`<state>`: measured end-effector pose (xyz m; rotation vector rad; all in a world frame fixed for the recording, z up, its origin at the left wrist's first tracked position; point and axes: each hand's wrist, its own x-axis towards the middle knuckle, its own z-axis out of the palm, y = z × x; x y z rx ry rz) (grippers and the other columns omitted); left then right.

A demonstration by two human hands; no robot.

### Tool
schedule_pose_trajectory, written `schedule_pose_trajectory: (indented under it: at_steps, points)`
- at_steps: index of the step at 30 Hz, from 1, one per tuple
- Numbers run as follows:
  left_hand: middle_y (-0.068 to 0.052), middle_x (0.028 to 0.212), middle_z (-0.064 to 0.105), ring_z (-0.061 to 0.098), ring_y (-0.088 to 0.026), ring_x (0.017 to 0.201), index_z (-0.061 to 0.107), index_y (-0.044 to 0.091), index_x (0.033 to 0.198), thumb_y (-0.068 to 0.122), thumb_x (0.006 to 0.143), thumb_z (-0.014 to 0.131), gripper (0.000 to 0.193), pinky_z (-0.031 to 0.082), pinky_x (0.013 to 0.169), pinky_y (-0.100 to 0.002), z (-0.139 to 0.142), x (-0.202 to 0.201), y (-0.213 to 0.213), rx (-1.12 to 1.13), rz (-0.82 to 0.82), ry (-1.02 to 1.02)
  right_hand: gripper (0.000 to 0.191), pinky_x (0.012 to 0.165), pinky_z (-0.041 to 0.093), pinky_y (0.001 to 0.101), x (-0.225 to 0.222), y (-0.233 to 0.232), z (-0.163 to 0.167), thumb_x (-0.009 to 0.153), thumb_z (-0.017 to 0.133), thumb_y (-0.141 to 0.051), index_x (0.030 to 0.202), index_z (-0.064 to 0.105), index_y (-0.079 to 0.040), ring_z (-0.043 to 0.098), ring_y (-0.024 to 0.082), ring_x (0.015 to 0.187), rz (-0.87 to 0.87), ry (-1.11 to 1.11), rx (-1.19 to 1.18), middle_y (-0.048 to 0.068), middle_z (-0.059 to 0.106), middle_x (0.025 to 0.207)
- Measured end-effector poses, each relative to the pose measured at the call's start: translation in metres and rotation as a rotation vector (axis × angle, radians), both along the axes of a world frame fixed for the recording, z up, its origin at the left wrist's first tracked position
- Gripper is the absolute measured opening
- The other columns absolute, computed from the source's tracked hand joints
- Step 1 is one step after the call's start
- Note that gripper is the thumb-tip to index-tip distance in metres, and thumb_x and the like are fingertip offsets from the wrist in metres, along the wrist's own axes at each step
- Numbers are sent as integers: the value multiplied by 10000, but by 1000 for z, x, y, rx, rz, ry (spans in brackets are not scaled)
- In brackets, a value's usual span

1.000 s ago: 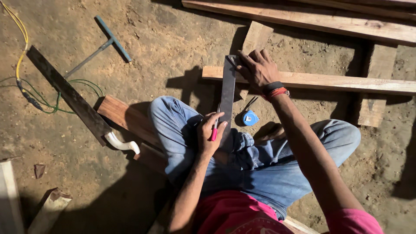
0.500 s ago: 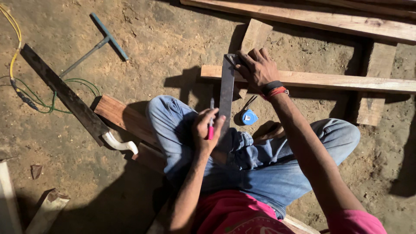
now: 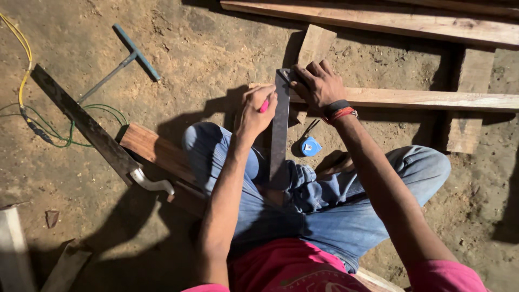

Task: The person sits on the ground and uses a try square and a pink marker to draw perpendicular lines on several wooden planks. They repeatedly position the square, draw lines, and move to the next plank.

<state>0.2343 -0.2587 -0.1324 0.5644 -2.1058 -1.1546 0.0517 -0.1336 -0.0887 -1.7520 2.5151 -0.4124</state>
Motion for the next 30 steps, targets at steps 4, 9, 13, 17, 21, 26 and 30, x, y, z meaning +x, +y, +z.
schedule_pose_trajectory:
  at_steps: [4,9,13,17,21,26,30]
  points:
    - [-112,918,779,736,-294,905,751,53,965,117,898,725,96,544,875,-428,7,27,16,-110,-42,-114,507,749,503,462,0,2,-1,1046,571,-496,1404,657,-147,545,331,1060,1,-14,-23,123,616,1099]
    - [-171,1041,739,717,-299,953,712,4,1152,121,987,685,204,562,800,-352,31,60,31,29,45,-61,492,762,515,461,-7,-1,-5,965,673,-473,1331,671,-146,558,324,1041,-41,-80,-2,117,625,1108]
    - [-111,985,757,739,-214,908,723,30,1125,177,1038,680,176,569,791,-314,27,62,21,167,277,24,468,877,499,511,-45,22,-7,887,835,-447,1238,714,-161,610,304,1059,-158,-93,-126,125,648,1222]
    - [-53,788,704,639,-152,649,723,27,1027,258,970,741,239,501,588,-295,17,37,-10,475,342,-1,434,903,600,344,-92,118,12,951,858,-233,1314,693,-61,698,198,1053,-420,-619,-522,113,709,1194]
    - [-12,626,618,551,-132,451,682,51,883,399,889,754,355,436,424,-282,23,-5,-28,710,360,-159,294,929,548,284,-101,214,38,1104,771,-154,1345,723,7,675,141,1064,-651,-790,-952,72,748,1206]
    - [-1,588,566,533,-105,544,639,10,696,342,838,828,408,460,515,-296,10,-38,-27,476,372,-137,253,576,492,290,-61,288,51,984,702,-304,1165,599,-161,609,129,703,-860,-1212,-1288,-11,659,876]
    - [-14,648,561,502,-100,629,634,21,738,270,850,814,327,441,580,-316,-7,-41,-22,446,290,-11,217,560,468,275,-61,299,40,1008,698,-263,1141,605,-120,585,119,679,-870,-1315,-1429,1,640,883]
